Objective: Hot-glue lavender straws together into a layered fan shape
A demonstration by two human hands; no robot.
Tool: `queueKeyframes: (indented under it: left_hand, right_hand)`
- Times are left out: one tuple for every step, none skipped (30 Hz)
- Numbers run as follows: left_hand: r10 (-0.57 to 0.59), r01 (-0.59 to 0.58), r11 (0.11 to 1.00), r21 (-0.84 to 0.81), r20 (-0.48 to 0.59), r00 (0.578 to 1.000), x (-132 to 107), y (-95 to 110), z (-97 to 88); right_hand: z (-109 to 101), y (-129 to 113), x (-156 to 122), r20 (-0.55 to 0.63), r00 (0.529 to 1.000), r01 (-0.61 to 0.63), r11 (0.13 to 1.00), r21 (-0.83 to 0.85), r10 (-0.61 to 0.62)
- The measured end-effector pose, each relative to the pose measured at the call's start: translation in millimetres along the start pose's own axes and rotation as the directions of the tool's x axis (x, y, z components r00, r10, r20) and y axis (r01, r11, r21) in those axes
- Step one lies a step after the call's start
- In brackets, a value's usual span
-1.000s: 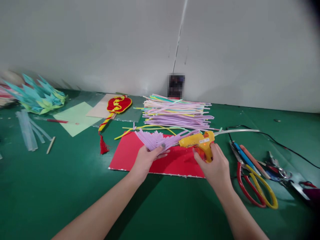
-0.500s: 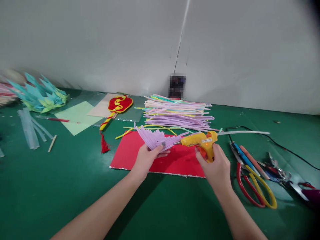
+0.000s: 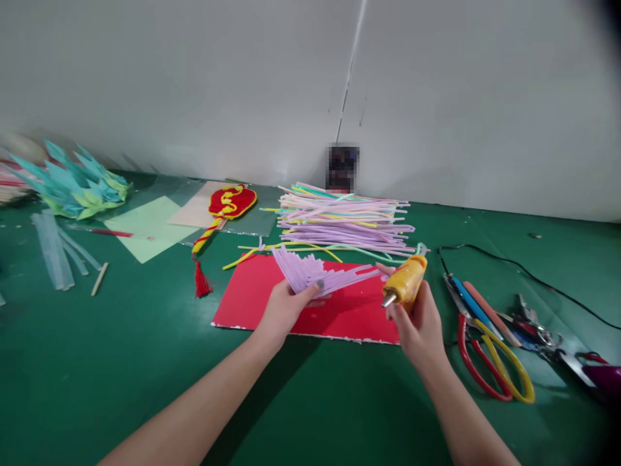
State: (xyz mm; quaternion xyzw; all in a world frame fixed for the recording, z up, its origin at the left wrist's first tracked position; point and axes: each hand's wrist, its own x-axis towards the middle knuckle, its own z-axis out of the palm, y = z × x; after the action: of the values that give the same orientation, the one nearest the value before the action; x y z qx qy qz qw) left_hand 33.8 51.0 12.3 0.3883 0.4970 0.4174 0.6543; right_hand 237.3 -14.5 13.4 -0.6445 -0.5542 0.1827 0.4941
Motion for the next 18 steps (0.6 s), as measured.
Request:
queueKeyframes:
  left_hand:
    - [-0.002,0.002,1.0,0.002,-0.004,1.0,0.2,0.0,-0.2]
    - [-0.006,0.006,1.0,-0.003,-0.001,1.0,0.2,0.2,-0.3]
    - [-0.013,0.014,1.0,-0.017,0.008,1.0,0.0,0.5,-0.1]
    - [-0.021,0.022,0.999,-0.037,0.02,1.0,-0.4,1.1,0.2]
    - [-0.027,0.029,0.998,-0.058,0.034,0.999,-0.8,1.6,0.5]
    - [-0.029,0.032,0.996,-0.078,0.044,0.999,-1.3,2.2,0.9]
    - [-0.027,0.032,0.995,-0.095,0.051,0.998,-1.8,2.8,1.2]
    - [-0.024,0.03,0.994,-0.109,0.055,0.998,-2.3,3.2,1.4]
    - [-0.02,0.027,0.993,-0.119,0.059,0.998,-2.7,3.6,1.5]
    - [-0.017,0.025,0.992,-0.125,0.062,0.998,-2.9,3.7,1.5]
    - [-0.014,0.022,0.992,-0.128,0.063,0.998,-3.0,3.8,1.4]
    - [-0.012,0.02,0.991,-0.13,0.065,0.998,-3.0,3.7,1.2]
    - [-0.011,0.02,0.991,-0.132,0.069,0.998,-2.9,3.4,1.1]
    - [-0.01,0.02,0.991,-0.133,0.073,0.997,-2.6,3.0,0.9]
    - [-0.01,0.02,0.991,-0.135,0.077,0.997,-2.2,2.5,0.6]
    - [-0.011,0.022,0.99,-0.137,0.082,0.997,-1.8,1.9,0.4]
    - [-0.012,0.024,0.99,-0.138,0.087,0.996,-1.4,1.2,0.2]
    - [-0.013,0.025,0.99,-0.138,0.092,0.996,-1.0,0.6,0.0]
  right_hand:
    - [0.0,1.0,0.1,0.0,1.0,-0.027,0.999,-0.034,0.027]
    - [0.1,1.9,0.1,-0.005,0.999,-0.045,0.997,-0.061,0.045]
    - [0.2,2.7,0.1,-0.006,0.998,-0.056,0.995,-0.076,0.056]
    - [0.4,3.3,0.0,-0.01,0.998,-0.061,0.995,-0.077,0.06]
    - [0.8,3.6,-0.2,-0.019,0.998,-0.055,0.997,-0.056,0.054]
    - [1.2,3.7,-0.5,-0.032,0.999,-0.042,0.999,-0.01,0.042]
    - [1.7,3.6,-0.9,-0.046,0.999,-0.019,0.998,0.054,0.022]
    - [2.2,3.3,-1.3,-0.057,0.998,0.008,0.992,0.122,-0.001]
    - [2.6,2.8,-1.7,-0.056,0.998,0.033,0.982,0.184,-0.023]
    - [3.0,2.3,-2.1,-0.043,0.998,0.047,0.972,0.23,-0.038]
    - [3.3,2.0,-2.4,-0.016,0.999,0.05,0.965,0.258,-0.048]
    - [3.6,1.8,-2.8,0.016,0.999,0.045,0.962,0.27,-0.051]
    - [3.8,2.0,-3.1,0.039,0.998,0.035,0.961,0.274,-0.048]
    - [4.0,2.5,-3.4,0.056,0.998,0.02,0.962,0.273,-0.036]
    - [4.2,3.2,-3.6,0.064,0.998,0.004,0.963,0.271,-0.022]
    - [4.4,4.0,-3.8,0.065,0.998,-0.01,0.963,0.269,-0.008]
    - [4.6,4.9,-4.0,0.069,0.998,-0.019,0.963,0.27,0.001]
    - [4.8,5.8,-4.0,0.075,0.997,-0.024,0.961,0.275,0.003]
